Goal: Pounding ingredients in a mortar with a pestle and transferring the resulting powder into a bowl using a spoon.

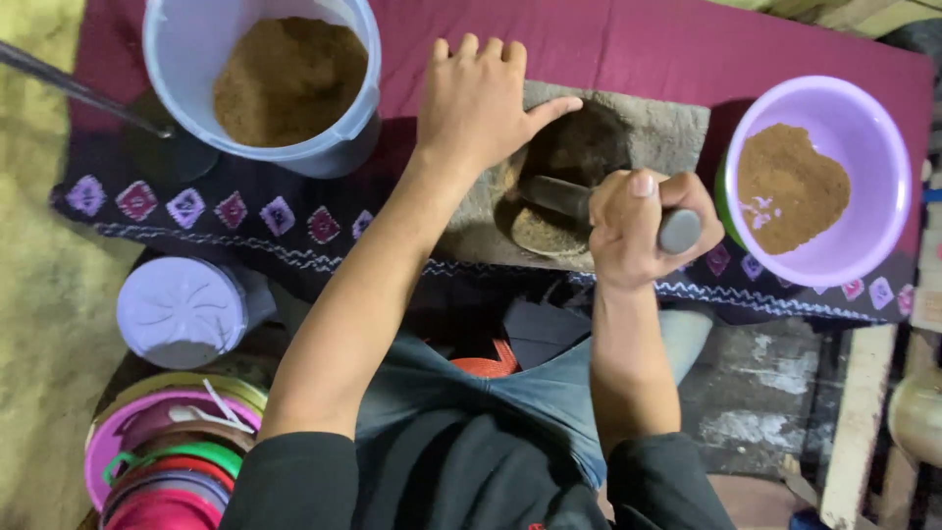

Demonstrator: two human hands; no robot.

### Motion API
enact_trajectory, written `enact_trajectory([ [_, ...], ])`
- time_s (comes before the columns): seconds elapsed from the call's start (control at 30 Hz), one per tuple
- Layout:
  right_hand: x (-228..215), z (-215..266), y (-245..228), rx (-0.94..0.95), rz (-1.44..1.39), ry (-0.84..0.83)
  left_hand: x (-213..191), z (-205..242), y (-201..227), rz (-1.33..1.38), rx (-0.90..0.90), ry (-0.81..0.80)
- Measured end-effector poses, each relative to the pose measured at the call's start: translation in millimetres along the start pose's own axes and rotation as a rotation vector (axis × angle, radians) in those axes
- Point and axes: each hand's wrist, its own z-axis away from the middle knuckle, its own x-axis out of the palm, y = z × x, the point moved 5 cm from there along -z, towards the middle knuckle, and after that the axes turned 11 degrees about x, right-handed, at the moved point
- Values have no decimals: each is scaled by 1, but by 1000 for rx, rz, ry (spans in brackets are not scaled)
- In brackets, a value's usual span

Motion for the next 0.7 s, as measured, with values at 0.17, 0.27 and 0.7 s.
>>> enact_trajectory([
  [0.17, -2, -7, -10, 87, 39, 26, -8, 1, 3, 3, 14, 22],
  [0.27, -10, -28, -4, 154, 56, 35, -16, -3, 3, 128, 85, 80],
  [0.7, -27, -66, -29, 232, 544, -422, -31, -33, 49, 794, 499, -32],
])
